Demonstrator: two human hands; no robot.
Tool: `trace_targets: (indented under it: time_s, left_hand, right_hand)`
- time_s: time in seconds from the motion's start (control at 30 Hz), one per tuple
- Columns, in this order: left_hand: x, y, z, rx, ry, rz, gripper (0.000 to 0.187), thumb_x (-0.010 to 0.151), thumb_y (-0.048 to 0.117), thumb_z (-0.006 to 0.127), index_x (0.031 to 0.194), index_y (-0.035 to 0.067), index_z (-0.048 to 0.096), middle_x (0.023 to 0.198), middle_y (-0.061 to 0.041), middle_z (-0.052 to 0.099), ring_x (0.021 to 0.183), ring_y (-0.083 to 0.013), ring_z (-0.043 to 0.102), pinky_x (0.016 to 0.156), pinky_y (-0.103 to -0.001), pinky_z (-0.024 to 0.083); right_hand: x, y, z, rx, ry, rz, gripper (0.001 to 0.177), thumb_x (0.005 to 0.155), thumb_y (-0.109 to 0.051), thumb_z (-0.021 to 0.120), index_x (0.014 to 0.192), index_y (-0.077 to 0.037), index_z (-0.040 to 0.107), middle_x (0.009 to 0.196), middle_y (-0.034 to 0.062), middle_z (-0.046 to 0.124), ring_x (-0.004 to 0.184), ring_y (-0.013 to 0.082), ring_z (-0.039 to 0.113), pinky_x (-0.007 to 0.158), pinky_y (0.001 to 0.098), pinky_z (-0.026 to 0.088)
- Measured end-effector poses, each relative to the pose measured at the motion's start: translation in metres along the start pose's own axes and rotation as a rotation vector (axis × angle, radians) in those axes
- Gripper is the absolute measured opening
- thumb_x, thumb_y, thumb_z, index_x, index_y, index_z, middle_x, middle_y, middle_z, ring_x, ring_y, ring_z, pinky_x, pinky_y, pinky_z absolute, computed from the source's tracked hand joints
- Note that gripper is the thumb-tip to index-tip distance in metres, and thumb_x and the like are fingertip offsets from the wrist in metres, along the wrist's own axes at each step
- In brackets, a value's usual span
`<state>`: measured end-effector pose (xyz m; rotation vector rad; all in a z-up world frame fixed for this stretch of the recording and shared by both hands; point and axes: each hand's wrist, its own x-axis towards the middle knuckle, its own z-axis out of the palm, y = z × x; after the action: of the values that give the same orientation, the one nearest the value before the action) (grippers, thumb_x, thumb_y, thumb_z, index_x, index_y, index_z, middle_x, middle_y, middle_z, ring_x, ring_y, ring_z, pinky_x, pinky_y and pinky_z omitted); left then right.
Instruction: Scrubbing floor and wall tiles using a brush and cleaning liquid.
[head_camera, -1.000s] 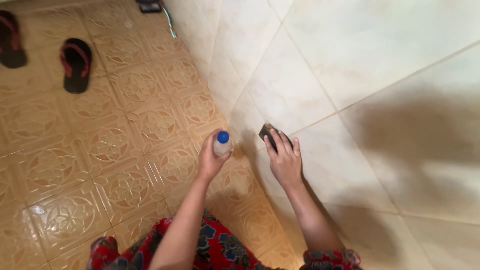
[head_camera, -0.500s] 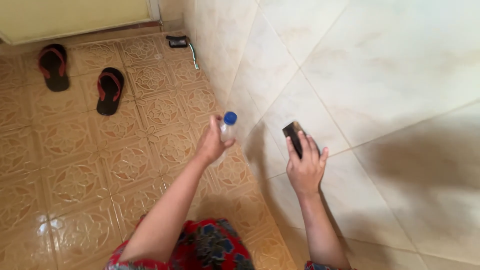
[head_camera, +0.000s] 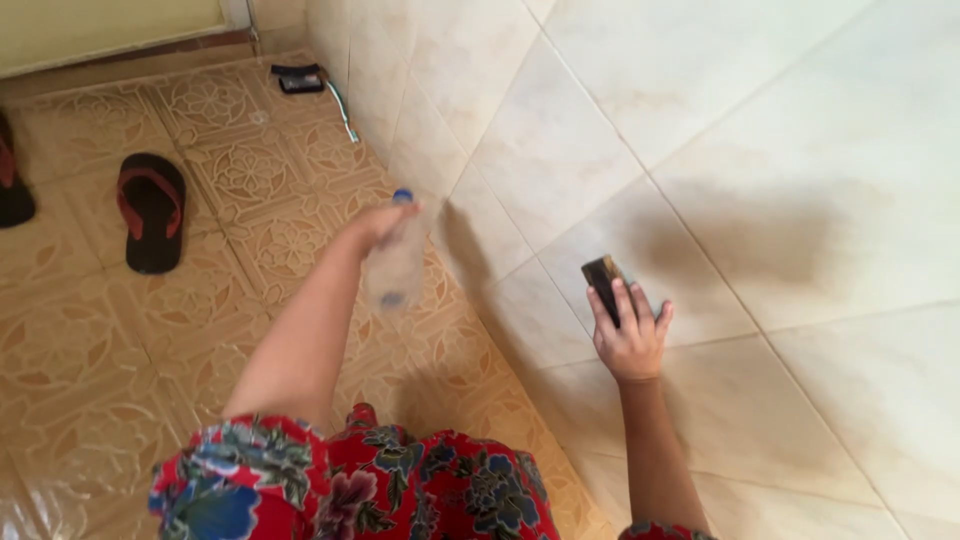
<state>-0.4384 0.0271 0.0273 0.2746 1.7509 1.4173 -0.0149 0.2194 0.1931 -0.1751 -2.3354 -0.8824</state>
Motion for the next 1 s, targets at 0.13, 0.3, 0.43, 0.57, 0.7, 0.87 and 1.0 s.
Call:
trace_targets:
  time_s: [0.13,0.3,0.43,0.57,0.7,0.87,1.0]
  left_hand:
    - [-0.068,0.16,0.012,0.246,0.067,0.09,0.074,0.074,0.063,0.08,0.101,-0.005,0.073,0.085,-0.015,0.07,0.067,-0.0247,0.061,0.061,-0.041,0.049]
    - [-0.087,0.199,0.081,0.449,0.082,0.613,0.097,0.063,0.065,0.092,0.121,-0.007,0.062,0.114,-0.028,0.066,0.104,-0.0361,0.066,0.087,-0.042,0.053]
    - [-0.128,0.163,0.091,0.555,-0.062,0.406,0.083,0.066,0.064,0.082,0.123,0.006,0.064,0.118,-0.019,0.071,0.113,-0.0342,0.068,0.093,-0.045,0.054]
    - [-0.142,0.117,0.082,0.554,-0.029,0.37,0.079,0.069,0.056,0.082,0.134,0.018,0.055,0.114,-0.017,0.073,0.11,-0.0361,0.07,0.092,-0.045,0.054]
    - [-0.152,0.064,0.066,0.421,0.126,0.462,0.079,0.072,0.044,0.088,0.138,0.02,0.052,0.113,-0.017,0.073,0.108,-0.0371,0.07,0.092,-0.044,0.055]
    - [-0.157,0.011,0.052,0.254,0.323,0.613,0.083,0.069,0.033,0.093,0.138,0.013,0.052,0.12,-0.018,0.07,0.112,-0.0364,0.067,0.094,-0.044,0.054]
    - [-0.163,-0.012,0.04,0.246,0.448,0.6,0.083,0.066,0.029,0.095,0.136,0.011,0.053,0.124,-0.017,0.068,0.115,-0.0377,0.063,0.097,-0.046,0.05]
  right_hand:
    - [-0.006,0.0,0.003,-0.008,0.005,-0.015,0.038,0.096,-0.019,0.07,0.131,-0.032,0.076,0.145,0.0053,0.062,0.133,0.0283,0.057,0.127,0.0564,0.014]
    - [-0.015,0.001,0.003,-0.086,-0.042,-0.031,0.039,0.096,-0.019,0.066,0.131,-0.034,0.077,0.144,0.0044,0.062,0.132,0.0276,0.057,0.128,0.0564,0.017]
    - [-0.019,0.005,0.009,-0.085,-0.042,-0.04,0.039,0.097,-0.018,0.065,0.131,-0.033,0.077,0.144,0.0045,0.061,0.132,0.0288,0.057,0.128,0.057,0.018]
    - [-0.021,0.001,0.004,-0.06,-0.064,-0.024,0.04,0.096,-0.018,0.064,0.131,-0.032,0.077,0.144,0.0059,0.061,0.131,0.0298,0.058,0.127,0.0588,0.016]
    - [0.01,-0.006,0.002,-0.037,-0.028,0.003,0.034,0.099,-0.018,0.069,0.129,-0.033,0.078,0.144,0.0054,0.064,0.133,0.0282,0.059,0.127,0.0589,0.013]
    - [0.137,0.002,0.018,-0.011,0.081,0.075,0.031,0.105,-0.012,0.069,0.132,-0.025,0.078,0.15,0.0118,0.063,0.14,0.0329,0.058,0.127,0.0545,0.022]
    - [0.244,0.003,0.027,0.153,0.119,0.066,0.033,0.108,-0.003,0.063,0.139,-0.01,0.071,0.157,0.02,0.055,0.146,0.0379,0.053,0.121,0.0595,0.032]
